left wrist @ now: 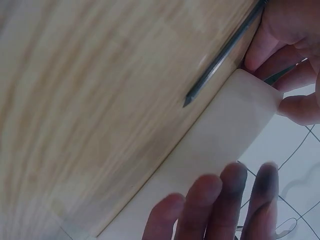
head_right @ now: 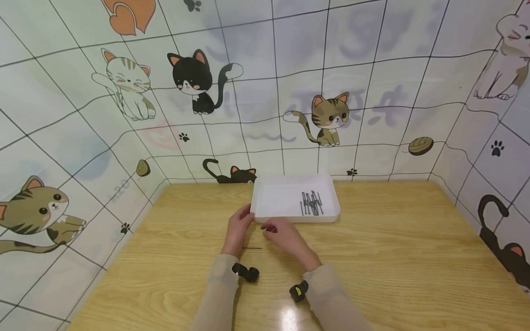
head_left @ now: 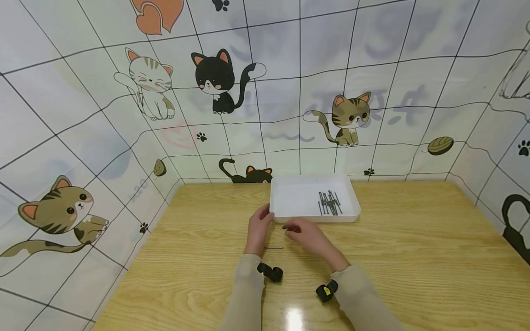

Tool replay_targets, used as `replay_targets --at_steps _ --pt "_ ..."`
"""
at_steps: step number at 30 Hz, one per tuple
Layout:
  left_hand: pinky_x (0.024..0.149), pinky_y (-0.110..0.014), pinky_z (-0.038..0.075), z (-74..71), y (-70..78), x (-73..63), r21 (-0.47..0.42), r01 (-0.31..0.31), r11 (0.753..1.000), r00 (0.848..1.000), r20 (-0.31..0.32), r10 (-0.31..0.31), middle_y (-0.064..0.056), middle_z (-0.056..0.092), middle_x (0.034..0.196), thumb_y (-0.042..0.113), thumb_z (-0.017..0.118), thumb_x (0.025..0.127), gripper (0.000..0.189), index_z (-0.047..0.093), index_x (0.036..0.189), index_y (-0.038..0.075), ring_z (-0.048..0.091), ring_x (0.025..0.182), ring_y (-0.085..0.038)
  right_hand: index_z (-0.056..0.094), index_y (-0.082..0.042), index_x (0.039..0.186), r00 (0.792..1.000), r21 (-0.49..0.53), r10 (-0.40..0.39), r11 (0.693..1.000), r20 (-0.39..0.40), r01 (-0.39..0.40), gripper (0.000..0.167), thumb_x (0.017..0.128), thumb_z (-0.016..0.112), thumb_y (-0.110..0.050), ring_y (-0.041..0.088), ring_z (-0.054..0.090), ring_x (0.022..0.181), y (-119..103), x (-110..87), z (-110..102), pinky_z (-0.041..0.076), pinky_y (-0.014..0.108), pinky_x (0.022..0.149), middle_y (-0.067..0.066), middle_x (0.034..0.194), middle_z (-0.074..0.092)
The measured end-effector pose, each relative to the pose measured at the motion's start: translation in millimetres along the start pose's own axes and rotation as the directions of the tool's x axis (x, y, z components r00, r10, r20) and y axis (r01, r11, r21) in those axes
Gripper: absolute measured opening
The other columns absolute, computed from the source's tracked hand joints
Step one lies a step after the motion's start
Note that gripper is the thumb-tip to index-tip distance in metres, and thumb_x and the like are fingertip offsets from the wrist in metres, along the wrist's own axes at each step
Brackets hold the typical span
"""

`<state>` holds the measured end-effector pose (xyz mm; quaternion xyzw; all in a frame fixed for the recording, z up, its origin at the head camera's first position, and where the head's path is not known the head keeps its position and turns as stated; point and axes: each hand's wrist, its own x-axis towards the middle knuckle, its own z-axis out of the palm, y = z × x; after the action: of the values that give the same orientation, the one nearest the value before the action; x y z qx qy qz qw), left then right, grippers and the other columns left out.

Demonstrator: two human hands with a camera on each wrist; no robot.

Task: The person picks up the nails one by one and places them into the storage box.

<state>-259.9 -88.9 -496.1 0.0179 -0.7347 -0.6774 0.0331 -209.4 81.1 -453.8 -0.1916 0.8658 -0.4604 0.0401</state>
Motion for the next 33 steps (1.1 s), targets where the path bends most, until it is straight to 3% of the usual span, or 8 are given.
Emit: replay_targets --at_steps 6,11,17,33 --pt "0.094 -0.037 0.037 -0.6 0.6 0.7 -0.005 -0.003 1.000 1.000 0.000 0.003 -0.002 0.054 0.121 0.019 0.054 0.089 0.037 0.053 0.125 0.013 0.048 0.112 -0.015 0.063 -0.008 0.106 0.998 -0.104 -0.031 0.994 0.053 0.036 0.022 0.086 0.058 -0.017 0.014 0.057 0.084 -7 -0.5 8 0.047 0.031 0.069 0.002 0.099 0.061" --pt "0.094 -0.037 0.037 -0.3 2.7 -0.8 -0.009 -0.001 1.000 1.000 -0.006 0.001 -0.002 0.054 0.122 0.018 0.054 0.089 0.037 0.052 0.125 0.013 0.047 0.112 -0.015 0.062 -0.005 0.108 0.989 -0.201 -0.090 0.973 0.114 0.111 0.025 0.084 0.059 -0.012 0.020 0.058 0.086 -14 -1.1 14 0.048 0.033 0.071 0.009 0.104 0.060" --pt "0.094 -0.036 0.037 0.6 3.8 -0.4 -0.013 0.013 1.000 1.000 -0.016 -0.013 -0.002 0.054 0.122 0.018 0.054 0.089 0.036 0.053 0.124 0.013 0.047 0.113 -0.015 0.062 -0.004 0.105 0.981 -0.268 -0.106 0.952 0.164 0.148 0.028 0.078 0.064 -0.011 0.019 0.054 0.081 -19 -4.1 22 0.045 0.034 0.071 0.007 0.093 0.057" --pt "0.094 -0.036 0.037 0.5 7.1 -1.9 -0.031 0.020 0.999 1.000 -0.011 -0.020 -0.004 0.053 0.123 0.017 0.053 0.089 0.037 0.052 0.125 0.011 0.047 0.113 -0.016 0.065 -0.007 0.095 0.974 -0.369 -0.134 0.909 0.180 0.193 0.021 0.075 0.065 -0.011 0.017 0.050 0.081 -24 -9.0 35 0.044 0.031 0.069 0.003 0.090 0.057"
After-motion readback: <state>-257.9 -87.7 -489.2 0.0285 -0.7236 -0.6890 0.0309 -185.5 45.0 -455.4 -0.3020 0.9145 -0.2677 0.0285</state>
